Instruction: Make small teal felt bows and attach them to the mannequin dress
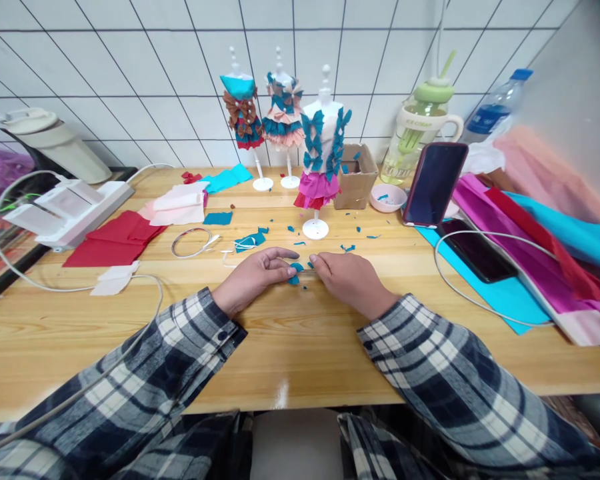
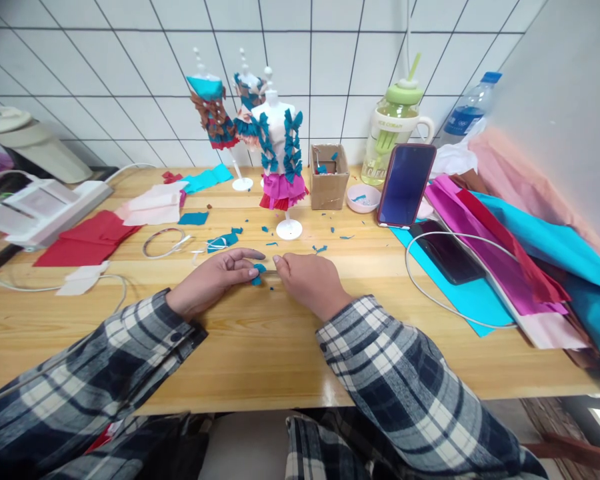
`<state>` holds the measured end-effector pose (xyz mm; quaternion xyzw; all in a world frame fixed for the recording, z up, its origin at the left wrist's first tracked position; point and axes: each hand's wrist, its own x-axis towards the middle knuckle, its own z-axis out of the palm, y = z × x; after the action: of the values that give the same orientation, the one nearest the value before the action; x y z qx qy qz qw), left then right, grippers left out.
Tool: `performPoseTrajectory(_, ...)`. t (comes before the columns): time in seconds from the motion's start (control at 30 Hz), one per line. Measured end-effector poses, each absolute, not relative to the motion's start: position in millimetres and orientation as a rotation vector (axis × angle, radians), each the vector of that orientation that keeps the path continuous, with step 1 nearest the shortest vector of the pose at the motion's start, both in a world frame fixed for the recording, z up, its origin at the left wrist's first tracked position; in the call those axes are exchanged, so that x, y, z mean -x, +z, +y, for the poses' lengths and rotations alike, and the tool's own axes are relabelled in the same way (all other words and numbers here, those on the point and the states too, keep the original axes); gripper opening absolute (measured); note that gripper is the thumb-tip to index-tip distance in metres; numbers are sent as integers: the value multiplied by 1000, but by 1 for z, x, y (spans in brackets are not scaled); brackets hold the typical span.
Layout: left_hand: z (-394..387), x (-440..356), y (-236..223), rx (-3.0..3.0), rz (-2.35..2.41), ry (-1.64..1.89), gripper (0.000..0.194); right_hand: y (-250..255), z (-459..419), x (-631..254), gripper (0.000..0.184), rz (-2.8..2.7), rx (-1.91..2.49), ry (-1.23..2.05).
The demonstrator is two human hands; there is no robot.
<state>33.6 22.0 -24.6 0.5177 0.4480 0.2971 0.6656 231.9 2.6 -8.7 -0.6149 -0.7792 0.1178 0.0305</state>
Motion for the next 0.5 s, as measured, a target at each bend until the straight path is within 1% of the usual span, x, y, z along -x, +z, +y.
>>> performPoseTrajectory(0.5, 21, -35, -21, -1209, 1035, 638, 46, -10, 1, -232, 50, -2428, 1839, 227)
